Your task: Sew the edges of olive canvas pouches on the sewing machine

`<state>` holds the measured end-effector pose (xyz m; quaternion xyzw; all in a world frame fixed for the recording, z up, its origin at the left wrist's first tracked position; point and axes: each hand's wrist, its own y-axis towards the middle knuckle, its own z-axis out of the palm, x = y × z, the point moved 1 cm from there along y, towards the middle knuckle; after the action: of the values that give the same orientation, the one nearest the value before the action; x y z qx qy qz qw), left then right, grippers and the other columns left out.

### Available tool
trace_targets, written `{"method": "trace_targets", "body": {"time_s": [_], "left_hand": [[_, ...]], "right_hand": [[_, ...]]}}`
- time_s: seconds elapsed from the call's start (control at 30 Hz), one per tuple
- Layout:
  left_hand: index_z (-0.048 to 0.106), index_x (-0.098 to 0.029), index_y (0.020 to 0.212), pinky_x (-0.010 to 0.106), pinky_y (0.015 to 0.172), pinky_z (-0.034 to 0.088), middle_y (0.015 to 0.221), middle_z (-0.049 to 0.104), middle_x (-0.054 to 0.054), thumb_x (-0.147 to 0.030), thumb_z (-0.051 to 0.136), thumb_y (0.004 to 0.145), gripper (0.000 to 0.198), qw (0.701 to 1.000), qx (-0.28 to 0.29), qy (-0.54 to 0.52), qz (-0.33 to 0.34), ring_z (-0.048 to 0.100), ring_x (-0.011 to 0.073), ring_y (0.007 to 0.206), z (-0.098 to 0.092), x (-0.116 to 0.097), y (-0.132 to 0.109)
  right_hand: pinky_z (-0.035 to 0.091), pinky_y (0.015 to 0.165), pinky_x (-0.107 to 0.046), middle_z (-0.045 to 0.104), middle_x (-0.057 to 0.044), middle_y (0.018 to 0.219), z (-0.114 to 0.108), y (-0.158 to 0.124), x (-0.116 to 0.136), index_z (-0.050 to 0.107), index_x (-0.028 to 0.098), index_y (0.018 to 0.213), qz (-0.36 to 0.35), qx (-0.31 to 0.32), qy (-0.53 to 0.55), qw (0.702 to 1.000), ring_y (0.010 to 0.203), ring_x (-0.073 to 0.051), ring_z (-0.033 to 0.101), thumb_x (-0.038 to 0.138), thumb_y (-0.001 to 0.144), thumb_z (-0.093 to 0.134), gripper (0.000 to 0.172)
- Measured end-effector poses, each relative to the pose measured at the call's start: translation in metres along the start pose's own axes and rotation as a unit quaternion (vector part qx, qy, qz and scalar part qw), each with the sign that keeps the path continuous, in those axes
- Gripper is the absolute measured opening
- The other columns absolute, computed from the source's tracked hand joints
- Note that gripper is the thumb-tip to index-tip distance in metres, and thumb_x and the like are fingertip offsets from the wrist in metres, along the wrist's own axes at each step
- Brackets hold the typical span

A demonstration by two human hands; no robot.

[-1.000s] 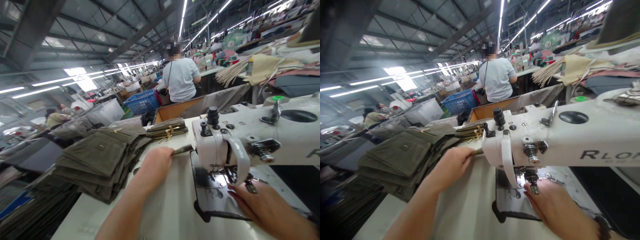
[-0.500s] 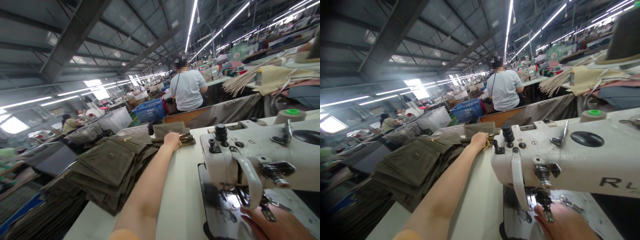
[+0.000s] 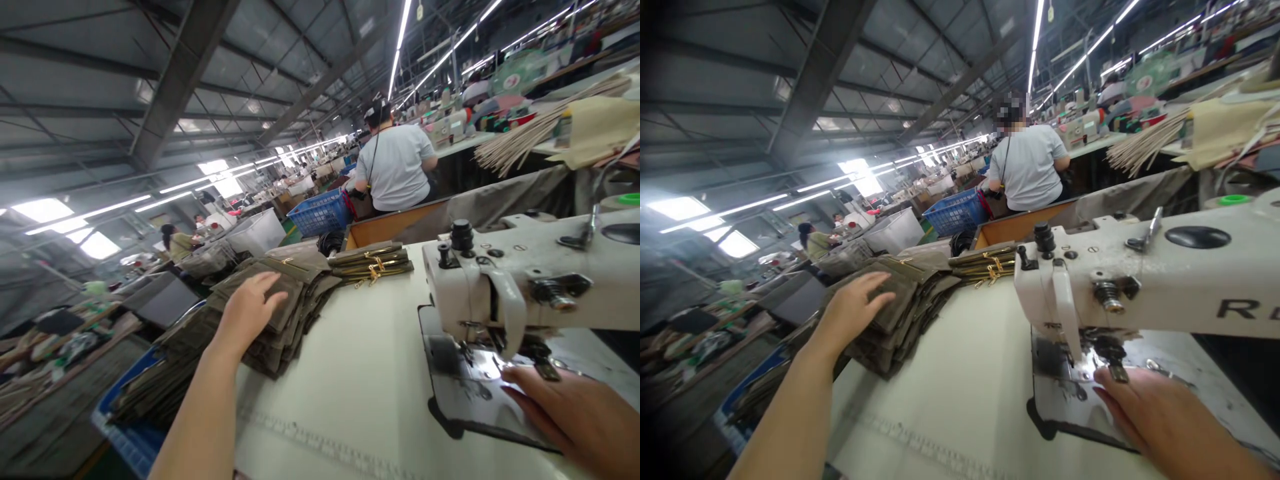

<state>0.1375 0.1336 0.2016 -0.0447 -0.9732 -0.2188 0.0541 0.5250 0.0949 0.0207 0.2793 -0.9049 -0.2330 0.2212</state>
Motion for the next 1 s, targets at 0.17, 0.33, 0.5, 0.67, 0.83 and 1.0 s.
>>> {"method": "trace_targets", "body": {"time_s": [0.17,0.33,0.5,0.67,0.83,1.0], "left_hand": [[0.049,-0.015,0.118,0.037,0.100,0.029,0.131,0.039,0.012,-0.033,0.066,0.061,0.062,0.988,0.150,0.006,-0.023,0.037,0.0260,0.119,0.030,0.031,-0.035],[0.048,-0.017,0.119,0.035,0.101,0.028,0.132,0.039,0.010,-0.034,0.053,0.073,0.049,0.989,0.143,-0.022,-0.013,0.038,0.0223,0.119,0.022,0.030,-0.037],[0.051,-0.018,0.117,0.032,0.098,0.032,0.127,0.044,0.008,-0.034,0.042,0.079,0.042,0.989,0.140,-0.047,-0.007,0.043,0.0198,0.115,0.013,0.024,-0.036],[0.061,-0.016,0.103,0.027,0.090,0.039,0.109,0.060,0.007,-0.027,0.037,0.080,0.035,0.995,0.081,-0.030,-0.043,0.055,0.0188,0.102,0.016,0.020,-0.031],[0.061,-0.011,0.088,0.033,0.075,0.043,0.081,0.065,0.013,-0.028,0.030,0.083,0.036,0.989,-0.077,0.021,-0.127,0.060,0.0262,0.083,-0.010,0.027,0.001],[0.055,-0.015,0.095,0.030,0.082,0.040,0.096,0.060,0.009,-0.027,0.033,0.086,0.027,0.971,-0.235,0.032,-0.029,0.055,0.0220,0.095,-0.070,-0.007,0.016]], "right_hand": [[0.031,0.050,-0.031,0.050,-0.002,0.055,0.002,-0.005,-0.005,0.049,0.025,0.081,0.013,0.003,-0.029,0.999,0.047,-0.017,0.047,0.021,0.084,0.039,0.011],[0.034,0.054,-0.033,0.054,-0.005,0.063,-0.001,-0.004,0.002,0.051,0.023,0.083,0.018,0.001,-0.009,1.000,0.055,-0.018,0.052,0.022,0.084,0.040,0.012],[0.037,0.057,-0.032,0.056,-0.005,0.066,-0.003,-0.002,0.005,0.052,0.022,0.081,0.012,0.009,-0.011,1.000,0.058,-0.017,0.054,0.019,0.085,0.040,0.012],[0.038,0.054,-0.030,0.054,-0.004,0.063,-0.011,0.002,0.005,0.054,0.019,0.075,-0.029,0.045,-0.068,0.996,0.056,-0.015,0.053,0.012,0.086,0.034,0.024],[0.045,0.064,-0.031,0.062,-0.008,0.077,-0.049,0.010,0.033,0.057,0.019,0.092,-0.170,0.028,-0.063,0.983,0.068,-0.018,0.058,0.007,0.081,0.039,0.025],[0.050,0.061,-0.025,0.063,-0.004,0.085,-0.064,0.022,0.091,0.058,0.025,0.098,-0.007,0.104,0.205,0.973,0.074,-0.016,0.060,0.033,0.084,0.042,0.022]]}}
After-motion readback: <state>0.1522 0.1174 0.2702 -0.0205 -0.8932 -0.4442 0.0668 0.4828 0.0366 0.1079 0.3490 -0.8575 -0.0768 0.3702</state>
